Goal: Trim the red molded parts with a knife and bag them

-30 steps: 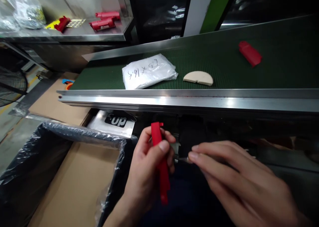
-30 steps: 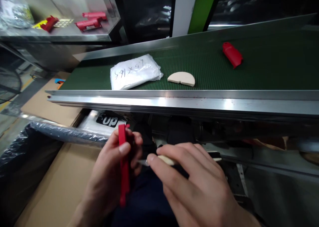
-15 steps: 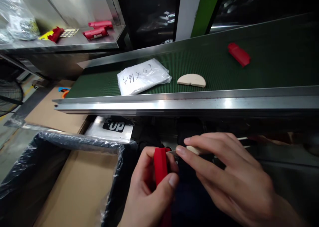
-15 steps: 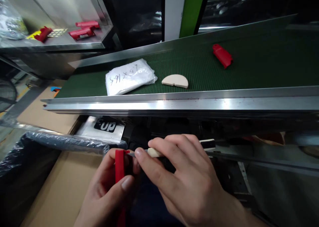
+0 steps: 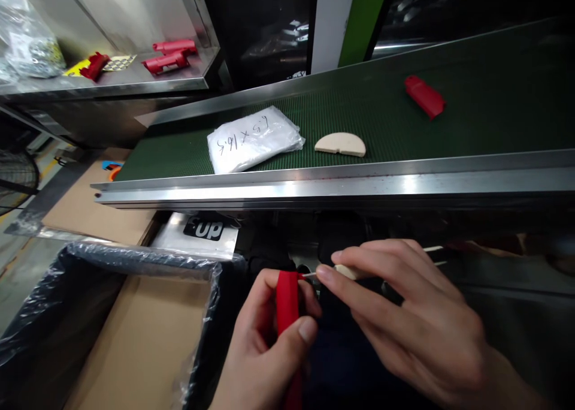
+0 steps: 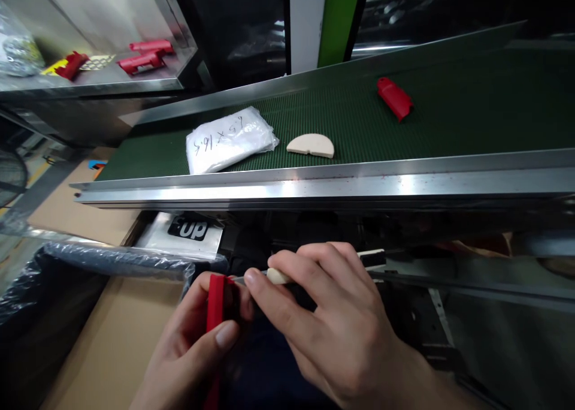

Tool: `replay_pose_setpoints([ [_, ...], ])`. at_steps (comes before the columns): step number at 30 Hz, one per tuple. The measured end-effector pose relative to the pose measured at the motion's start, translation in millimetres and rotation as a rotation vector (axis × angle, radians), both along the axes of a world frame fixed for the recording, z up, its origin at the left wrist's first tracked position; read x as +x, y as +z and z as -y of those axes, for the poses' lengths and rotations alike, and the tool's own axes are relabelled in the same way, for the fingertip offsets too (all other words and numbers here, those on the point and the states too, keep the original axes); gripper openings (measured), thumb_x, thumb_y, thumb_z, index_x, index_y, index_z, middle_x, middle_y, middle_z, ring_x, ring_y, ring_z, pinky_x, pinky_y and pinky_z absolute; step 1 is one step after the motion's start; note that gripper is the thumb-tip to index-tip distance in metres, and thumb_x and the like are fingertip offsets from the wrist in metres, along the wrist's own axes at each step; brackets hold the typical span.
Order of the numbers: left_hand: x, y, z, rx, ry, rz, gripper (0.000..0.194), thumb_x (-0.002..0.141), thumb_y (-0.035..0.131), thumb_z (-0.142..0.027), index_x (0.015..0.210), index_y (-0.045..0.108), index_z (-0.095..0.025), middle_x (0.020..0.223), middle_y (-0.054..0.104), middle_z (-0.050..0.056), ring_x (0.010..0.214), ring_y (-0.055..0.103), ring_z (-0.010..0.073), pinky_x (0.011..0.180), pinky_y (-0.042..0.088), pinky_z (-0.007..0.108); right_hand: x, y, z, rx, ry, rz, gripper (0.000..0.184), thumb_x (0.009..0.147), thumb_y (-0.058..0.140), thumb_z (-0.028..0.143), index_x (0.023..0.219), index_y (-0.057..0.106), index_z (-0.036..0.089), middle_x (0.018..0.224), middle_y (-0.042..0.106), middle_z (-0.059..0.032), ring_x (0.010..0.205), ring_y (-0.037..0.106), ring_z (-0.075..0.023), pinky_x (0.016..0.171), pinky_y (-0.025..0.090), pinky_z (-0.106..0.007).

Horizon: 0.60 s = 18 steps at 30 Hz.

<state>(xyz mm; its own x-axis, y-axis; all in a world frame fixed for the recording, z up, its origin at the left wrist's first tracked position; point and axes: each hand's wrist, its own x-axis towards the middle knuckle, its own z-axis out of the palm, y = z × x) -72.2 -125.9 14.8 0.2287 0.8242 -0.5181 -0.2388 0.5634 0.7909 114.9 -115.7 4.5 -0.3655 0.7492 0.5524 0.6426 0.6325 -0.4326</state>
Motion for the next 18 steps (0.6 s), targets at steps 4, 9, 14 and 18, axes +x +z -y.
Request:
replay_pose_setpoints([
  [4,-3,-5.9,-2,-0.048,-0.098,0.245,0.020,0.085,0.063,-0.039,0.091,0.056,-0.021,0.056,0.043,-0.004,0.045,0.035,0.0069,0.043,0.034,0.016,-1,-1.6,3,-0.061,-0.027,-0.080,0.040,0.085,0.054,-0.001,0.120,0.065,0.017,0.111,0.062,-0.0111,0.104,0.059,-0.0214,0.083,0.050,-0.036],
  [9,-2,-7.3,-2,-0.054,-0.148,0.464,0.019,0.088,0.058,-0.041,0.095,0.060,-0.023,0.053,0.042,-0.004,0.042,0.033,0.0062,0.041,0.033,0.013,-9,-4.6,4,-0.069,-0.020,-0.125,0.038,0.086,0.055,-0.001,0.118,0.066,0.016,0.108,0.063,-0.0122,0.099,0.059,-0.0222,0.079,0.052,-0.038],
  [14,0,-8.5,2,-0.095,-0.085,0.553,0.017,0.087,0.059,-0.036,0.097,0.056,-0.022,0.080,0.054,0.000,0.046,0.039,0.0031,0.042,0.037,0.012,-15,-2.4,3,-0.057,-0.029,-0.139,0.034,0.086,0.053,-0.001,0.113,0.068,0.013,0.103,0.064,-0.0127,0.094,0.061,-0.0211,0.075,0.054,-0.037],
  [18,1,-12.6,4,-0.083,-0.074,0.573,0.016,0.088,0.058,-0.034,0.097,0.051,-0.022,0.087,0.056,0.001,0.049,0.043,0.0041,0.042,0.037,0.013,-14,-4.2,4,-0.054,-0.032,-0.145,0.035,0.087,0.053,0.000,0.114,0.068,0.015,0.103,0.065,-0.0119,0.095,0.062,-0.0209,0.075,0.054,-0.036],
])
